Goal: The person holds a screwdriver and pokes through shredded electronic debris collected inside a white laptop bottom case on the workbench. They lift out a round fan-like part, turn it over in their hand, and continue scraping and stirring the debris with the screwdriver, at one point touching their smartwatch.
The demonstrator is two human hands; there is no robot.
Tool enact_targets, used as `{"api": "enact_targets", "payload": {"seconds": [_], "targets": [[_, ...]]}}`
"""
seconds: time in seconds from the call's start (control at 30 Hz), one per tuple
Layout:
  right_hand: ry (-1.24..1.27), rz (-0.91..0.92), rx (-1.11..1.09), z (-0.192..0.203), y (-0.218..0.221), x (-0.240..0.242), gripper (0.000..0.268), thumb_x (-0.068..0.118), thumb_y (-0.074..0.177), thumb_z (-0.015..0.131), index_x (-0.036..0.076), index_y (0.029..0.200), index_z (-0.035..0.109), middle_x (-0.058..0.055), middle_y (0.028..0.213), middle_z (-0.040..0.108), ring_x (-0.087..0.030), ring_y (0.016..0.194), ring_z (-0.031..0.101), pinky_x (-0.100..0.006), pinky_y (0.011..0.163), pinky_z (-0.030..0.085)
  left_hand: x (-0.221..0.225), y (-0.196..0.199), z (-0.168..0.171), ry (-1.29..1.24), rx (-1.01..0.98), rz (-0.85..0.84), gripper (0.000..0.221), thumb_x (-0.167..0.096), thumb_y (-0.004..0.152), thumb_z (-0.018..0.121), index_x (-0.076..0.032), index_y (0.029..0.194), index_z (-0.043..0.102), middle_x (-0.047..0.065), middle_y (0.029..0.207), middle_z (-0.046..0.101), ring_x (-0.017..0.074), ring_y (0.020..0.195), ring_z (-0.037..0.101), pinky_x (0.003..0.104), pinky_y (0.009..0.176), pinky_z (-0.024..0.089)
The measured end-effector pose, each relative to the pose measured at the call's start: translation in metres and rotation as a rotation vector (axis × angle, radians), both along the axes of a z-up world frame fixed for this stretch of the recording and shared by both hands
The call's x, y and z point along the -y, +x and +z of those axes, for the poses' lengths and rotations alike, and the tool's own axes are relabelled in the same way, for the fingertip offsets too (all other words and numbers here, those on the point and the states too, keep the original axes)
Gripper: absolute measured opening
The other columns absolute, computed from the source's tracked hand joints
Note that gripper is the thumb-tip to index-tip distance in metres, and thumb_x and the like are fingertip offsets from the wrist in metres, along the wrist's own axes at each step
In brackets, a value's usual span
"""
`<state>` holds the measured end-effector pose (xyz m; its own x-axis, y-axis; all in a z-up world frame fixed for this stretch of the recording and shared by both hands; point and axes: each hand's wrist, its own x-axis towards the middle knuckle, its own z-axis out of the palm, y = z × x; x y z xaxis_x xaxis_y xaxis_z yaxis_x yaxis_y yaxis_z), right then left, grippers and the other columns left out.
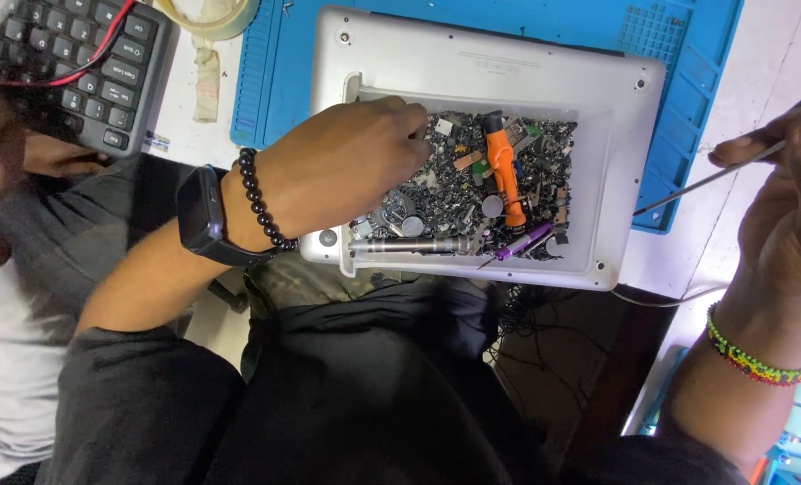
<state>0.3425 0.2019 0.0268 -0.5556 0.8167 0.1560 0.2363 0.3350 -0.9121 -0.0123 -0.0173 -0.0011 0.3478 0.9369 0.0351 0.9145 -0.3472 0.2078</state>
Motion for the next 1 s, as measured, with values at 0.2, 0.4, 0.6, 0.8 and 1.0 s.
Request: {"api": "enact_targets", "payload": {"seconds": [0.2,0.4,0.6,0.8,1.0], "targets": [[-0.026,0.009,-0.042,0.001,0.004,0.002,0.012,0.02,0.136,0.052,0.015,0.125,0.051,-0.006,0.123,0.048,-0.022,0.097,0.067,-0.027,0.097,0.061,-0.005,0.001,0.007,-0.071,0.023,-0.004,0.023,0.015,0.08,0.064,-0.005,0.089,0.07,0.011,0.09,0.061,0.0299,0.08,0.063,0.043,0.061,0.057],[-0.026,-0.094,-0.027,0.006,-0.005,0.008,0.037,0.042,0.126,0.063,0.006,0.123,0.055,-0.004,0.113,0.049,-0.02,0.092,0.066,-0.026,0.087,0.061,-0.01,0.008,0.008,-0.091,-0.081,-0.003,0.019,0.007,0.076,0.067,-0.011,0.077,0.068,0.006,0.087,0.06,0.0286,0.08,0.064,0.043,0.05,0.054],[-0.019,-0.035,-0.007,0.014,-0.01,0.014,0.023,0.029,0.133,0.056,0.008,0.126,0.052,-0.005,0.122,0.045,-0.02,0.098,0.063,-0.027,0.093,0.062,-0.013,0.01,0.002,-0.007,-0.107,-0.013,0.016,0.008,0.077,0.064,-0.007,0.071,0.064,0.007,0.08,0.058,0.0288,0.072,0.061,0.042,0.049,0.052],[-0.01,-0.052,-0.021,0.004,-0.006,0.006,0.03,0.033,0.131,0.058,0.003,0.13,0.055,-0.007,0.123,0.049,-0.021,0.107,0.061,-0.029,0.094,0.066,-0.003,-0.001,0.023,0.118,0.21,-0.003,0.016,-0.012,0.102,0.056,-0.006,0.09,0.064,0.006,0.073,0.059,0.0278,0.059,0.057,0.043,0.044,0.044],[0.017,0.026,0.014,0.003,-0.012,0.006,0.028,0.03,0.136,0.054,0.003,0.128,0.052,-0.008,0.117,0.049,-0.02,0.097,0.066,-0.026,0.092,0.057,0.014,-0.009,0.036,0.294,0.608,-0.036,0.005,0.002,0.097,0.072,-0.002,0.095,0.07,0.008,0.087,0.072,0.0236,0.073,0.066,0.038,0.063,0.053]]}}
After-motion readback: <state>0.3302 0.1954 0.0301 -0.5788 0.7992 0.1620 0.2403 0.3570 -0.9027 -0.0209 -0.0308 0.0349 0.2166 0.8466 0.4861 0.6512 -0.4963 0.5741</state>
